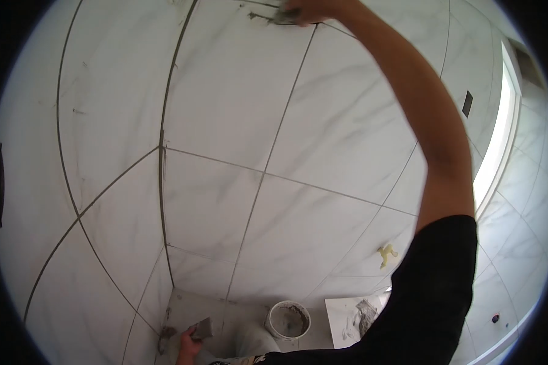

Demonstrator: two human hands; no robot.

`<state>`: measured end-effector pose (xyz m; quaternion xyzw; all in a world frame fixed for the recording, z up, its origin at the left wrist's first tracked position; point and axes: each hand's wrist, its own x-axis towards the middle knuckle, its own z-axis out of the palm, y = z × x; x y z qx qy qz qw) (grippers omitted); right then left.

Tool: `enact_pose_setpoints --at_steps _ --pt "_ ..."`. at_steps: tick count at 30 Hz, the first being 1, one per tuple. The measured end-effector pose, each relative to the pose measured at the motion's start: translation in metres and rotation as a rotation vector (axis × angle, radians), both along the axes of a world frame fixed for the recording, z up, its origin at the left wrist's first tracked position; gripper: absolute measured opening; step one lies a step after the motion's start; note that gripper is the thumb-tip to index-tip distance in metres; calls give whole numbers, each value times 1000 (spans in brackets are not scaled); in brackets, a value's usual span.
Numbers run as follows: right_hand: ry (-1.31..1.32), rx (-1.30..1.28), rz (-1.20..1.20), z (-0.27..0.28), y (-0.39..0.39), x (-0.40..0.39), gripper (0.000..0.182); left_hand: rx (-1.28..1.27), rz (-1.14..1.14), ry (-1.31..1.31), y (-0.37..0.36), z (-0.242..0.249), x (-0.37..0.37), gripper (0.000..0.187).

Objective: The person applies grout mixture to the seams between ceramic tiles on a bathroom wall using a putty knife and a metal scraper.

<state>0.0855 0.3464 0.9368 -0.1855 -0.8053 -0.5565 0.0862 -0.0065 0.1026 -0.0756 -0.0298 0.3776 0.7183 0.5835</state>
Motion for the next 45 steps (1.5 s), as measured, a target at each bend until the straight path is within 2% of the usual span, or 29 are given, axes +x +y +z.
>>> enact_pose_setpoints --at_steps 1,2,3,4,5,6,8,9,11,12,13,14,16,17,19,23,25,27,29,30,31,32,34,36,39,40,41,43,45 --pt "7 5 -231 0 -10 14 33 96 -35 170 -1 -3 2 33" --pt "11 20 -456 2 -19 23 32 101 -33 165 4 -5 1 33" --pt "6 21 -455 -2 -20 33 32 37 -16 -24 6 -9 0 39" --pt "108 49 -311 -4 -20 42 37 -25 3 -213 6 -12 -1 46" --pt "204 84 -159 -7 -26 42 43 -14 10 -223 10 -11 0 46" --pt "194 91 -143 -14 -27 31 43 48 -27 -228 11 -12 1 45" --pt "648 -84 250 -42 -30 -8 56 112 -41 -230 8 -7 0 44" --pt "695 -116 288 -53 -31 -30 64 18 -31 -207 7 -2 -2 41" --pt "707 -127 379 -61 -16 -76 59 -66 -13 -181 8 6 -3 37" --pt "929 -173 382 -74 -21 -96 52 -64 -2 -196 5 8 -4 35" --pt "848 16 458 -68 16 -114 45 -57 9 -216 6 10 -3 33" --pt "803 -20 364 -80 9 -118 53 -56 13 -216 6 9 -3 33" --pt "561 281 337 -104 41 -137 59 121 12 -253 1 0 -6 34" --pt "560 282 338 -114 22 -138 59 121 12 -254 2 0 -5 34" --pt "669 -160 267 -131 -16 -131 58 61 16 -215 3 0 -4 35" --pt "502 -114 372 -64 -11 -112 57 28 -18 -213 4 1 -2 35" --pt "238 44 296 -27 8 -101 43 -9 16 -222 1 8 -4 34" --pt "328 -77 127 -37 -35 -57 38 69 9 -136 4 -6 -5 33" --pt "134 67 -118 -4 -2 -42 40 152 2 -67 5 -14 -1 32" --pt "103 101 -314 -2 -18 -31 40 141 19 -185 7 0 1 31" --pt "98 -23 -480 -1 -45 -25 40 125 41 -300 1 13 2 30" --pt "91 -21 -472 -12 -48 -22 40 126 49 -306 1 8 2 30" --pt "410 62 30 -30 -46 -26 45 106 2 -312 9 4 3 30" --pt "632 -92 269 -51 -38 -61 58 78 -4 -292 7 5 3 29" --pt "756 -172 476 -79 -31 -120 55 19 11 -228 6 12 0 31" --pt "885 -237 465 -89 -45 -134 47 -14 26 -199 3 13 -1 32" --pt "890 -204 438 -88 -39 -147 52 -10 39 -200 1 12 0 32" --pt "895 -168 424 -84 -19 -176 58 48 37 92 -1 11 3 37" --pt "909 -84 467 -82 2 -197 57 -9 47 -38 -1 12 1 39"
